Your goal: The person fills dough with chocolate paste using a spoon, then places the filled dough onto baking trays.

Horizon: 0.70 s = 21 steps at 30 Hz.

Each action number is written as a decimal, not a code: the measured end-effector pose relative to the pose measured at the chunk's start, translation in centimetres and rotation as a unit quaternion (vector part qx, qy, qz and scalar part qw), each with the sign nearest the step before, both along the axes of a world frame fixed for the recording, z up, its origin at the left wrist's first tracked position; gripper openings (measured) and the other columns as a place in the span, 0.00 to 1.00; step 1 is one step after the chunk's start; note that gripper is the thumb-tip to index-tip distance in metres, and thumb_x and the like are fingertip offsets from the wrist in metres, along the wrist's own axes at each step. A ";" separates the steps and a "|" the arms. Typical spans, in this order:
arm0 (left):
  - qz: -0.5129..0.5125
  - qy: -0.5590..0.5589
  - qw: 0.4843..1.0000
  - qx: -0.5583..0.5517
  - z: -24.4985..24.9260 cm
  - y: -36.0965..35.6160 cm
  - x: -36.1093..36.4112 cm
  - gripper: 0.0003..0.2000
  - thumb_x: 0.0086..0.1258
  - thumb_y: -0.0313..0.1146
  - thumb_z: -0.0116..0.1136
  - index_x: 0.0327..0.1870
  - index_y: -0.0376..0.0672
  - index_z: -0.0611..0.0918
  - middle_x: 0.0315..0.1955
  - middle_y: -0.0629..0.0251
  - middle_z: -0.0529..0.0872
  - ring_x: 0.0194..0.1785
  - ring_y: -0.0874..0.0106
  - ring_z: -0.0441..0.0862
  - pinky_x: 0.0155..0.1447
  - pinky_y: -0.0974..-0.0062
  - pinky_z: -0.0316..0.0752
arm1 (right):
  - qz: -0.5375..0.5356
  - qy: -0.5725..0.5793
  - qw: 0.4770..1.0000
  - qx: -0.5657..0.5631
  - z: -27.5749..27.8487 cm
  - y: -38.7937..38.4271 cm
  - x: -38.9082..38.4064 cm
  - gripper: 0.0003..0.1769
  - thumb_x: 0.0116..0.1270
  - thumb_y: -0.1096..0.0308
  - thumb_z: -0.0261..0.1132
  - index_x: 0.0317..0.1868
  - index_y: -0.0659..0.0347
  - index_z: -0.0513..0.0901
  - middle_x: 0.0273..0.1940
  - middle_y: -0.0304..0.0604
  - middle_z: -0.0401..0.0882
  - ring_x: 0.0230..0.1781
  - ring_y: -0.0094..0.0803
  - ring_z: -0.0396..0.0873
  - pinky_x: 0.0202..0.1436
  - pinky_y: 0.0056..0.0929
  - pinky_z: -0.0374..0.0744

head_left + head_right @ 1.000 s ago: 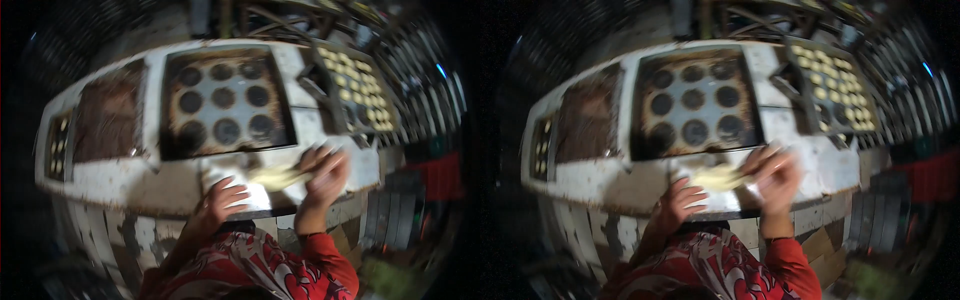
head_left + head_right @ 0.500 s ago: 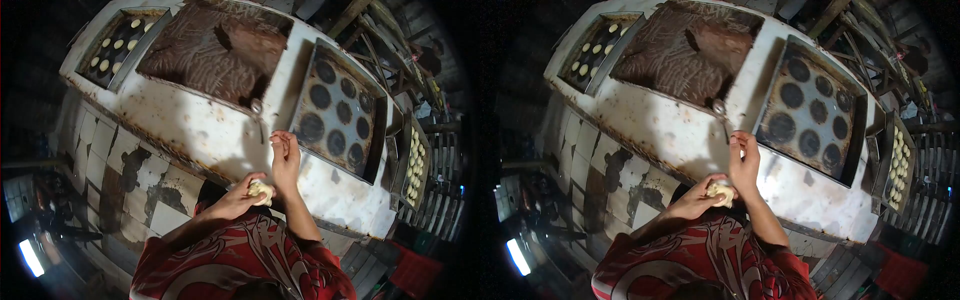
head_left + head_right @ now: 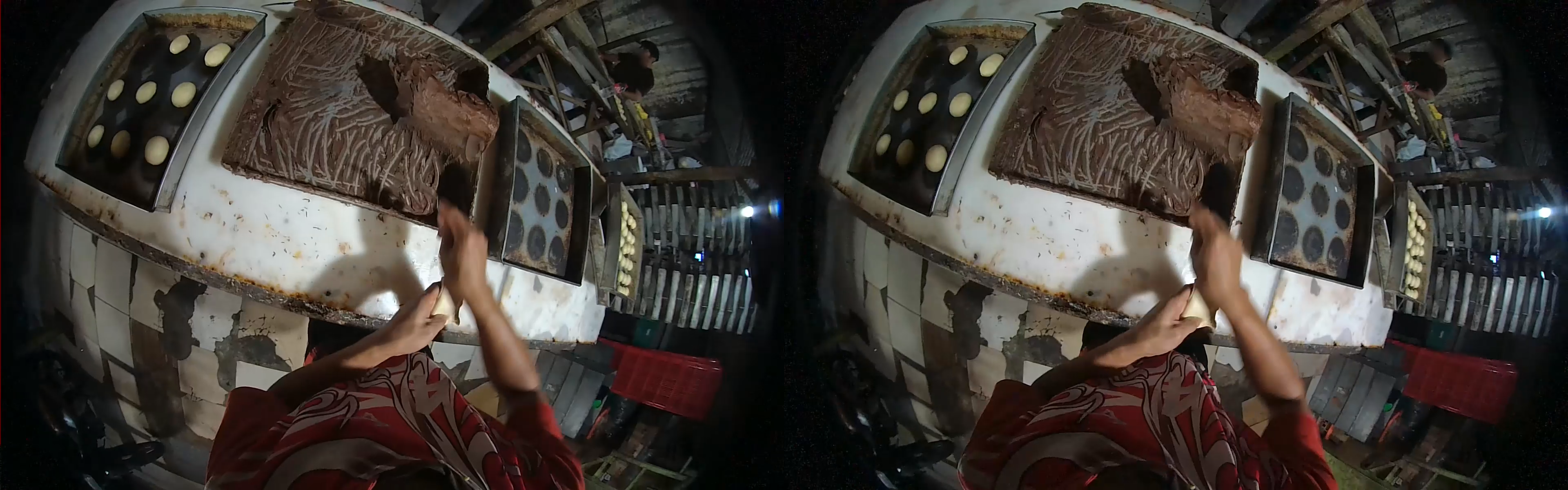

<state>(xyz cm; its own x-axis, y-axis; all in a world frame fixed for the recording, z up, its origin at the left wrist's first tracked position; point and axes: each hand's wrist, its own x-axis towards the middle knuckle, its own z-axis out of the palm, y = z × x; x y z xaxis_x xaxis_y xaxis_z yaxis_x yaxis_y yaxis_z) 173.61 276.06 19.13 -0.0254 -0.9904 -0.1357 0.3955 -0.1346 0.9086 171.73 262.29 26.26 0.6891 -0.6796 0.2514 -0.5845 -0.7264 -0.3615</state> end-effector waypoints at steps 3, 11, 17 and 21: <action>-0.040 0.230 0.972 -0.004 4.2 1.2 5.1 0.30 0.58 0.17 0.44 0.66 0.34 0.59 0.52 0.64 0.75 0.60 0.75 0.69 0.63 0.76 0.62 | -0.002 0.360 0.925 -0.125 1.2 -6.9 3.5 0.13 0.68 0.67 0.49 0.42 0.59 0.81 0.29 0.54 0.81 0.29 0.45 0.82 0.29 0.41 0.80; 0.192 0.230 0.950 0.084 1.8 3.7 7.2 0.18 0.70 0.25 0.46 0.60 0.32 0.67 0.47 0.58 0.75 0.52 0.71 0.74 0.59 0.70 0.69 | 0.162 0.643 0.731 -0.163 0.0 -8.7 6.1 0.07 0.56 0.73 0.58 0.31 0.58 0.83 0.30 0.44 0.82 0.33 0.34 0.82 0.31 0.32 0.79; 0.185 0.348 0.914 0.094 1.2 3.0 6.9 0.20 0.67 0.21 0.48 0.60 0.32 0.64 0.50 0.54 0.74 0.54 0.66 0.74 0.60 0.66 0.69 | 0.141 0.376 0.869 0.288 9.1 -9.2 3.8 0.14 0.66 0.61 0.58 0.31 0.62 0.82 0.23 0.41 0.77 0.26 0.26 0.75 0.29 0.30 0.73; 0.110 0.572 0.812 0.047 2.9 1.9 8.1 0.22 0.56 0.16 0.46 0.56 0.30 0.68 0.53 0.49 0.74 0.61 0.56 0.69 0.70 0.56 0.60 | 0.097 0.174 0.913 0.355 11.8 -3.3 -1.7 0.20 0.70 0.55 0.54 0.33 0.63 0.83 0.19 0.37 0.72 0.22 0.19 0.67 0.27 0.24 0.69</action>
<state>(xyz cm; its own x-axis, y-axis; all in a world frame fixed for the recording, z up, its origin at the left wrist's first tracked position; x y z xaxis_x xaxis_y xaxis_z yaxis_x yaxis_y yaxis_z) 181.66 277.91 22.03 -0.0117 -0.9749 -0.2223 0.9968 0.0063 -0.0801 170.06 258.95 38.02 0.7677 -0.4427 -0.4633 -0.6395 -0.4825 -0.5985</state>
